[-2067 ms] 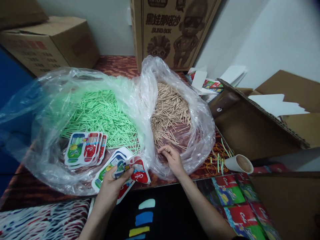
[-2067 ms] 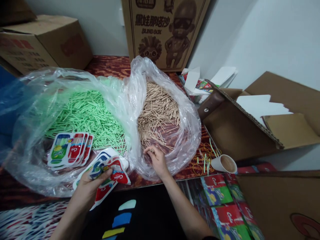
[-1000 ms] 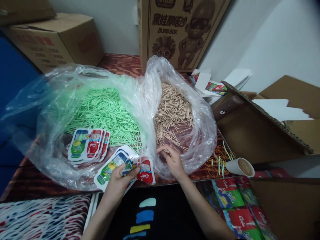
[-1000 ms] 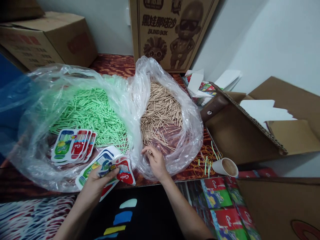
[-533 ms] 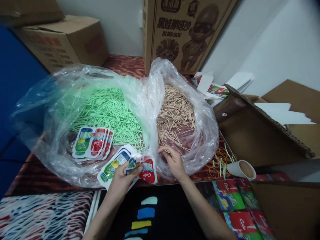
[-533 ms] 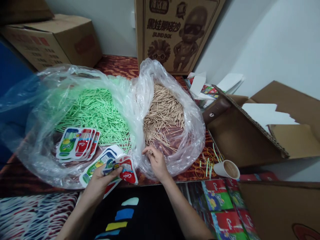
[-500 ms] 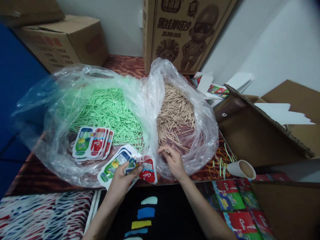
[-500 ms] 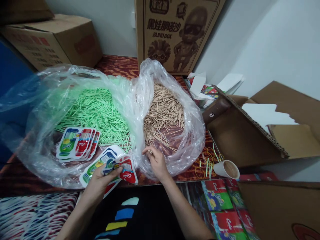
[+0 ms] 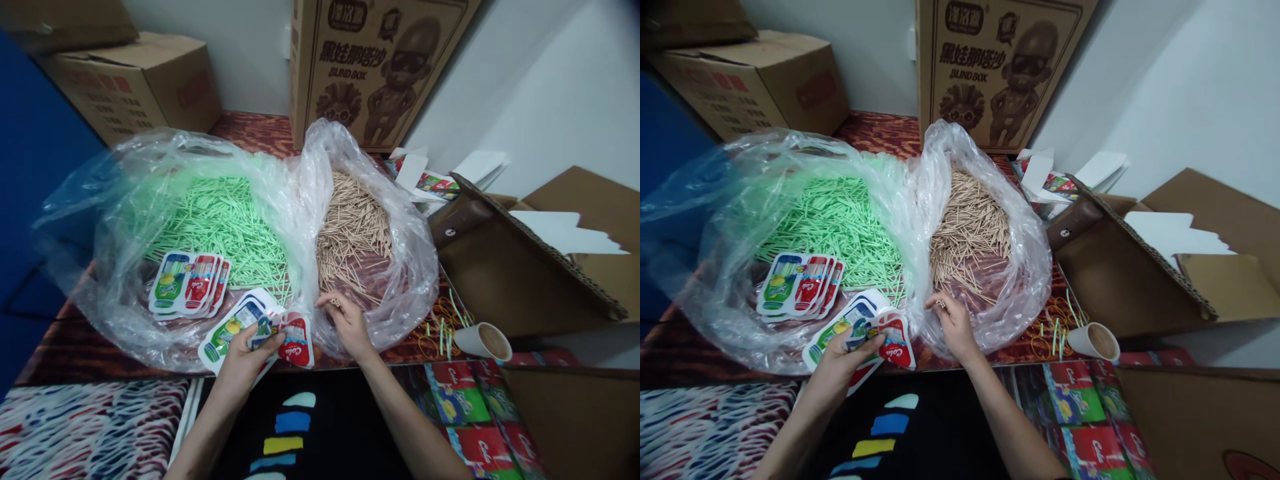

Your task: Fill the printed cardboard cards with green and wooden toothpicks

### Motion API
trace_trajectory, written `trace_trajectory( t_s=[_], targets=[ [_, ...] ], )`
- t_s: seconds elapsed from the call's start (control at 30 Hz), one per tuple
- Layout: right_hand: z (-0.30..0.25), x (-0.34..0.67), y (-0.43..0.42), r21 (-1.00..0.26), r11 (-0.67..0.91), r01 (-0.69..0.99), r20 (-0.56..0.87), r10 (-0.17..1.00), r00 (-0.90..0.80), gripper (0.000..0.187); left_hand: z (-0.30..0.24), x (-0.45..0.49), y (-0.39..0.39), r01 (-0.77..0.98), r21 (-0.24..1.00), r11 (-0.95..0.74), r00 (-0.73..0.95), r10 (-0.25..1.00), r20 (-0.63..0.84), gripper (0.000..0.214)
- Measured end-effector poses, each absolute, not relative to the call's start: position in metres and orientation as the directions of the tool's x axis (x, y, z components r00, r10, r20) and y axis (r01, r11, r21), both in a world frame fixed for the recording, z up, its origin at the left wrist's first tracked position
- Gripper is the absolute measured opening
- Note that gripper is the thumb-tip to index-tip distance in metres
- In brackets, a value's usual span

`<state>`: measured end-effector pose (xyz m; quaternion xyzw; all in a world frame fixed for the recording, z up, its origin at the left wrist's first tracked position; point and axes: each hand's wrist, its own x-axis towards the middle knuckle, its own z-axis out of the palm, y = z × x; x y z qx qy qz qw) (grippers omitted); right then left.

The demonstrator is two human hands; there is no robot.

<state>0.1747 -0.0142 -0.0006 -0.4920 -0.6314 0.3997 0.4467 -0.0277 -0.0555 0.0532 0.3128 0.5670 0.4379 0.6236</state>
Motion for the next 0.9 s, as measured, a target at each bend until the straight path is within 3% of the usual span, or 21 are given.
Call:
trace_trajectory(
  t_s=[0.2,0.3,0.4,0.6,0.9],
  targets=[
    [0.006,0.180,-0.010,-0.932,0.213,0.293,0.193,0.976,-0.096,0.015,0.051,-0.025,-0.051,-0.106,0.916,0.386,0.029,0.922,-0.385,0.024],
    [0.012,0.191,-0.004,-0.935,0.173,0.309,0.188,0.982,0.021,0.013,0.047,-0.025,-0.049,-0.056,0.935,0.350,0.057,0.936,-0.347,0.020],
    [0.015,0.203,0.001,-0.944,0.136,0.300,0.172,0.980,0.096,0.011,0.044,-0.026,-0.049,-0.064,0.929,0.364,0.080,0.930,-0.359,0.022],
    [0.014,0.205,-0.002,-0.947,0.133,0.293,0.156,0.986,0.057,0.013,0.042,-0.024,-0.051,-0.073,0.925,0.373,0.094,0.926,-0.366,0.024],
    [0.002,0.210,0.001,-0.981,0.018,0.191,0.045,0.990,0.136,0.014,0.047,-0.028,-0.053,-0.116,0.911,0.396,0.015,0.918,-0.397,0.023]
  ],
)
